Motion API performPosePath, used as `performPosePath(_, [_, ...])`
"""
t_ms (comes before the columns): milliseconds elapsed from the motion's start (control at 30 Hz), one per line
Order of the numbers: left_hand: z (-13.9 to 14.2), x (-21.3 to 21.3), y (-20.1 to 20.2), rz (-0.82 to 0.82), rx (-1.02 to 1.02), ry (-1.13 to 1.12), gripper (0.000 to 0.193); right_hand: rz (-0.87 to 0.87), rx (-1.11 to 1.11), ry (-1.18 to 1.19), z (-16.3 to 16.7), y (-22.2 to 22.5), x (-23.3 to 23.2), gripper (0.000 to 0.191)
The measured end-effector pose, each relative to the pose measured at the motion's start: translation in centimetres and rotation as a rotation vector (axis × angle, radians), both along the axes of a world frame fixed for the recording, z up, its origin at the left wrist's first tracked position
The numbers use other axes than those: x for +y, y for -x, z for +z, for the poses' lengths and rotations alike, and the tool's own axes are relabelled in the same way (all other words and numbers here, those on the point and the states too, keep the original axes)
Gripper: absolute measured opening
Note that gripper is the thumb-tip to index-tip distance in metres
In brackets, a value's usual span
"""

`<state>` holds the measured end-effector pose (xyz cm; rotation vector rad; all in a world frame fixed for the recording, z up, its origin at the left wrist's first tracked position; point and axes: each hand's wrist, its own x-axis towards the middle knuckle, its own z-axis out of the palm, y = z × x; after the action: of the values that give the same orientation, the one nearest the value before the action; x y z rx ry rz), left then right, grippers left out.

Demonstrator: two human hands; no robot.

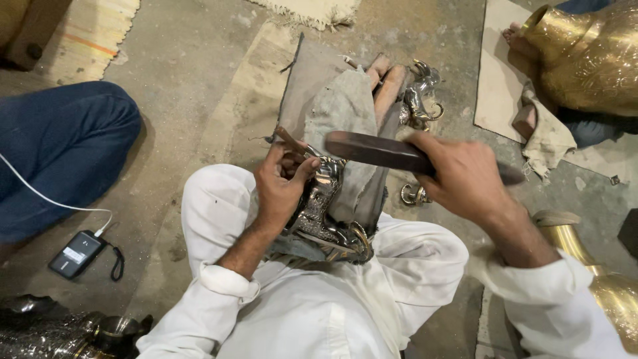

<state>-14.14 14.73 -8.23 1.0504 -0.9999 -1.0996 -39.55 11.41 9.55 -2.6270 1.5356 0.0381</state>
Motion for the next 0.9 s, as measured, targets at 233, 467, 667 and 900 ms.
performPosePath(233, [0.5, 0.4, 0.6, 0.115, -0.155, 0.107, 0.023, 0.269, -0.024, 0.29, 2.6, -6.7, -3.9, 0.028])
performPosePath(467, [0.6, 0.0, 0.3, 0.03, -0.188, 0.062, 0.023, 0.239, 0.412, 0.244, 5.9, -10.2, -5.5, 0.028])
performPosePath(667, [0.8, -1.4, -0.3, 0.007, -0.277, 0.185, 0.032, 0.13, 0.421, 0.156, 7.0, -10.1, -5.5, 0.028])
performPosePath(900, [1.7, -1.9, -1.1, -0.201, -0.408, 0.158, 0.029, 0.08, 0.339, 0.174, 6.7, -5.6, -4.3, 0.043])
